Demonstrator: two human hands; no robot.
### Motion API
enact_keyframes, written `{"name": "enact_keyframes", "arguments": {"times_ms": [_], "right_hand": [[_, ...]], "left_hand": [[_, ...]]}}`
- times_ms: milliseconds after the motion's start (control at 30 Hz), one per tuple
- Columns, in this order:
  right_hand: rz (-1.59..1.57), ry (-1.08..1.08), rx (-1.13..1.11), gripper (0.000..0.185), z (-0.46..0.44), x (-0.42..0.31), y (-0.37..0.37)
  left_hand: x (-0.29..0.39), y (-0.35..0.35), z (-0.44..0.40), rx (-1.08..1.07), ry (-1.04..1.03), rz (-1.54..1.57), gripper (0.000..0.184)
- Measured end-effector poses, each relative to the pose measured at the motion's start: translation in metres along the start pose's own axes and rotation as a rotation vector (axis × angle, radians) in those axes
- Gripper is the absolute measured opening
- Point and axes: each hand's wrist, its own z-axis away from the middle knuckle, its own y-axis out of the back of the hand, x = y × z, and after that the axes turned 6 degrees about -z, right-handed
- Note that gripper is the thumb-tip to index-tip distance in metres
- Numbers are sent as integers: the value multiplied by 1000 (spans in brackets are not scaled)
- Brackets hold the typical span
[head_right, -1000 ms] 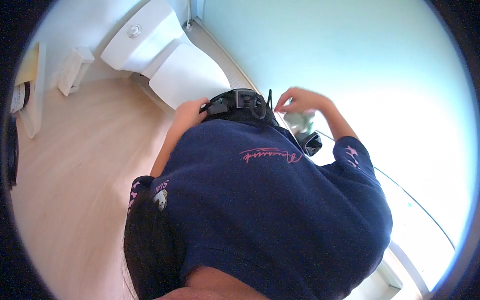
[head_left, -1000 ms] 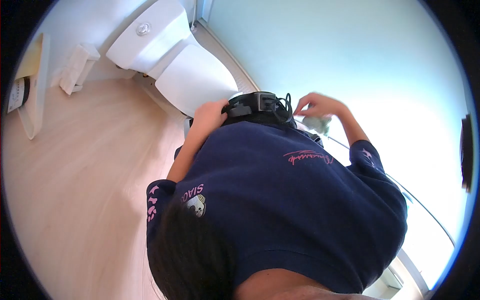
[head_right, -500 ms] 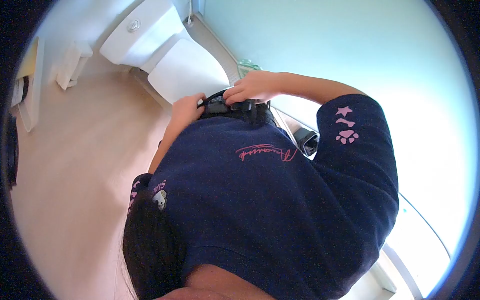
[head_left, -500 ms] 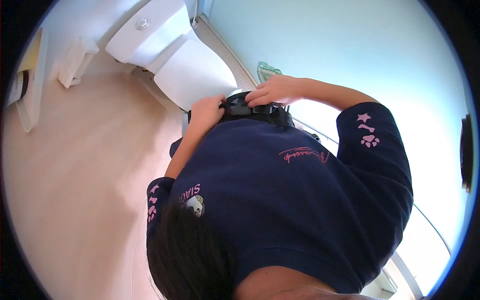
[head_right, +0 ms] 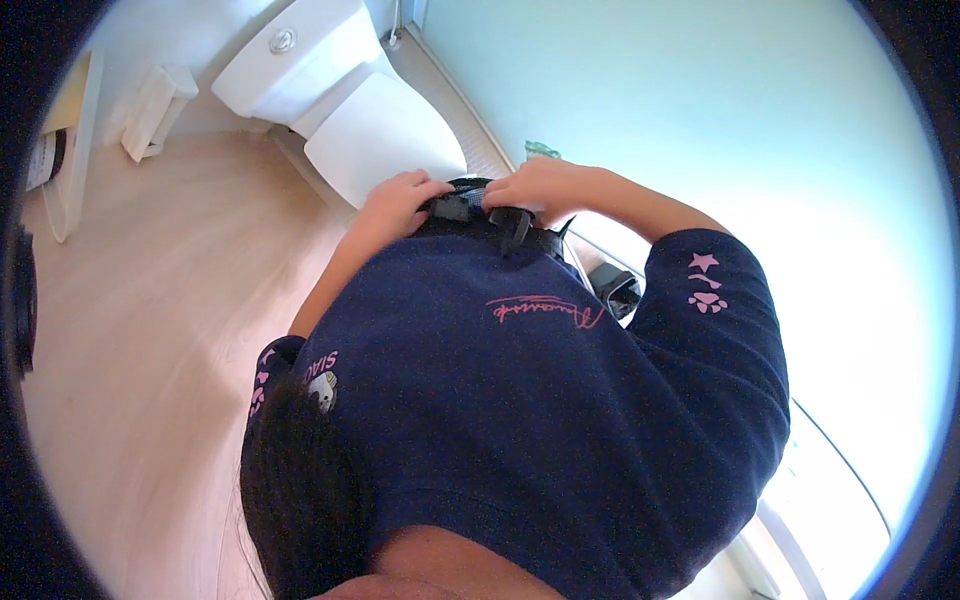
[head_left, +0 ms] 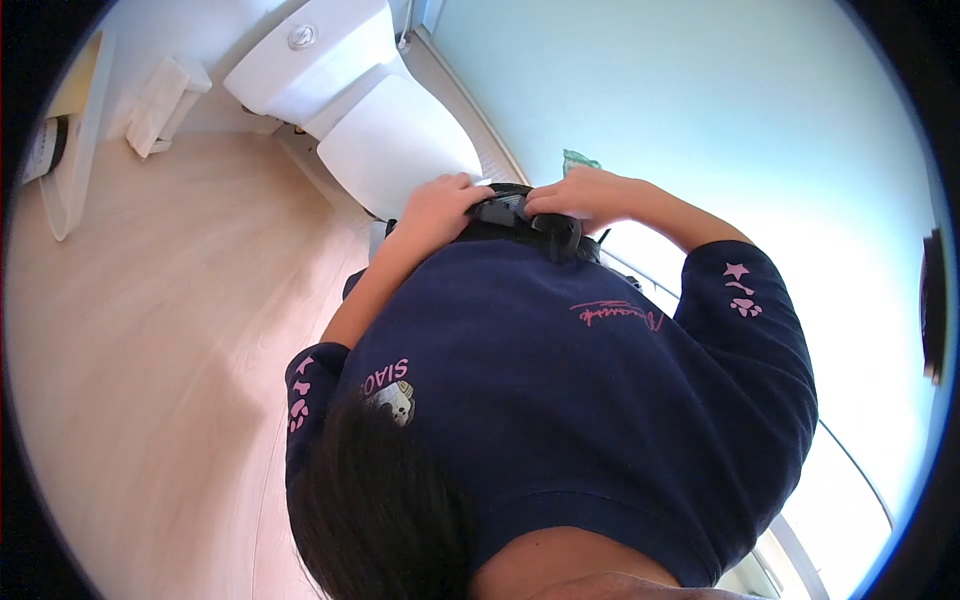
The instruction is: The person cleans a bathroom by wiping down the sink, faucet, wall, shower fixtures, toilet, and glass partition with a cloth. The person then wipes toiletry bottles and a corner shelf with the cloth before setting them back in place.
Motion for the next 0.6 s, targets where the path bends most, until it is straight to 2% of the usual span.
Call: {"name": "enact_keyframes", "arguments": {"times_ms": [67, 200, 300, 367, 400, 467, 500, 567, 600], "right_hand": [[-16, 47, -32, 54, 3, 2, 5], [-63, 1, 98, 59, 5, -11, 4], [-202, -17, 195, 58, 12, 0, 1], [-333, 13, 289, 52, 20, 13, -11], [-336, 19, 294, 52, 23, 16, -13], [-447, -119, 338, 52, 24, 9, -14], [-423, -45, 470, 50, 24, 14, -19], [-452, -83, 441, 48, 29, 21, -18], [-480, -122, 402, 46, 31, 21, -13]], "left_hand": [[-2, -11, -17, -140, -185, -56, 33], [-8, -6, -13, -102, -273, -35, 41], [-6, 7, 1, -85, -201, -4, 41], [4, 15, -3, -73, -215, 244, 42], [5, 10, -6, -78, -213, 238, 42], [1, 3, -4, -142, -224, 182, 39], [5, 3, -8, -144, -228, 179, 39], [15, 5, -15, -300, -165, -26, 33], [15, 5, -14, -300, -166, -25, 33]]}}
